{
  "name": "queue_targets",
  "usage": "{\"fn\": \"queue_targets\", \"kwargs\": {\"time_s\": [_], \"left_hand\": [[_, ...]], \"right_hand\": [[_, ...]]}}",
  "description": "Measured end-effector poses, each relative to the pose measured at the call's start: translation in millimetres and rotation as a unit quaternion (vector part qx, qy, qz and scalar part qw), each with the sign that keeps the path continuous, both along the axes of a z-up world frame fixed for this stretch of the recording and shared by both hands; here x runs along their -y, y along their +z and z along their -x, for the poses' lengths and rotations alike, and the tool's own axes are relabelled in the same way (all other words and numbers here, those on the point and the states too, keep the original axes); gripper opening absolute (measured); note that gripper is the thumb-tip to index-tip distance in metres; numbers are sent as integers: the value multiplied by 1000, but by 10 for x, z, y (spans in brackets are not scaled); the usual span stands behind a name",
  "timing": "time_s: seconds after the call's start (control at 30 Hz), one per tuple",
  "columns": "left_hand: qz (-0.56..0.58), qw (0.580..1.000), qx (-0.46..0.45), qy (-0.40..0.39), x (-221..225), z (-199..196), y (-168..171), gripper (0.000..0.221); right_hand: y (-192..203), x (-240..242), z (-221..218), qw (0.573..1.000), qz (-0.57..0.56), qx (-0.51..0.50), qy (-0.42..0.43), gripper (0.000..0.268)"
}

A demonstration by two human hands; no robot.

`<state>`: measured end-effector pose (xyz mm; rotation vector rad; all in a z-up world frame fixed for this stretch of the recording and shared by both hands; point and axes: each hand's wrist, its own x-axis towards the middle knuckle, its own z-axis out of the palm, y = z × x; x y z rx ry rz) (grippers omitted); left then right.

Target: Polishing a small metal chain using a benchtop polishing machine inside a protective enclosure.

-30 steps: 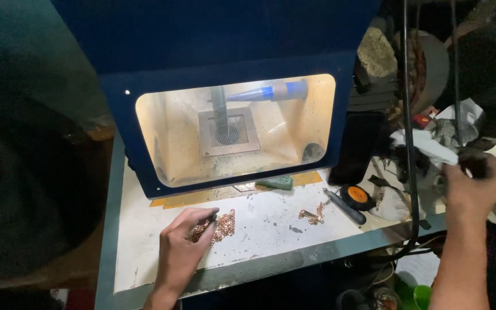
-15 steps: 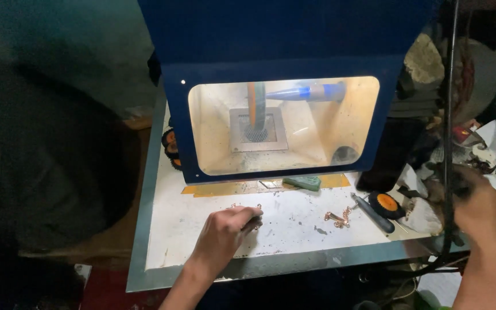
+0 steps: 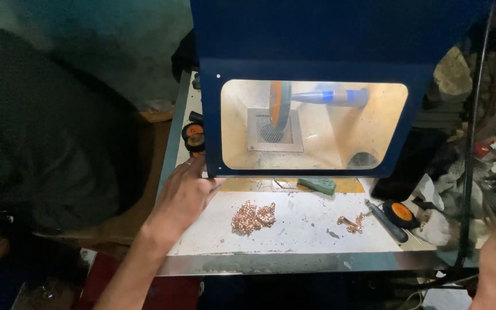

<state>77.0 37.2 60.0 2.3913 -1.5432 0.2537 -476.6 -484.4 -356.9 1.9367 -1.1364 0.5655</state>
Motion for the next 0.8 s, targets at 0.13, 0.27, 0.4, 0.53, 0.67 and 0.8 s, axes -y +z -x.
{"fn": "queue_targets", "kwargs": {"time_s": [0.13,0.27,0.4,0.53,0.67,0.8], "left_hand": [[-85,992,86,-23,-109,-461,68,28],[38,994,23,98,193,-1215,-56,21],[102,965,-234,60,665,-1577,-101,41],[88,943,-321,16,961,-1553,-97,35],[95,942,-321,27,1085,-1667,-282,27],[105,941,-318,45,1098,-1832,-486,18]], "right_hand": [[1357,81,-292,794,73,-493,-347,28],[1214,114,-85,957,113,-117,-240,25],[1936,-1278,-1155,939,-45,294,174,7],[2879,-1492,-1172,841,-145,432,292,18],[3243,-1783,-1286,835,-198,402,318,16],[3000,-1665,-1167,854,-183,400,279,17]]}}
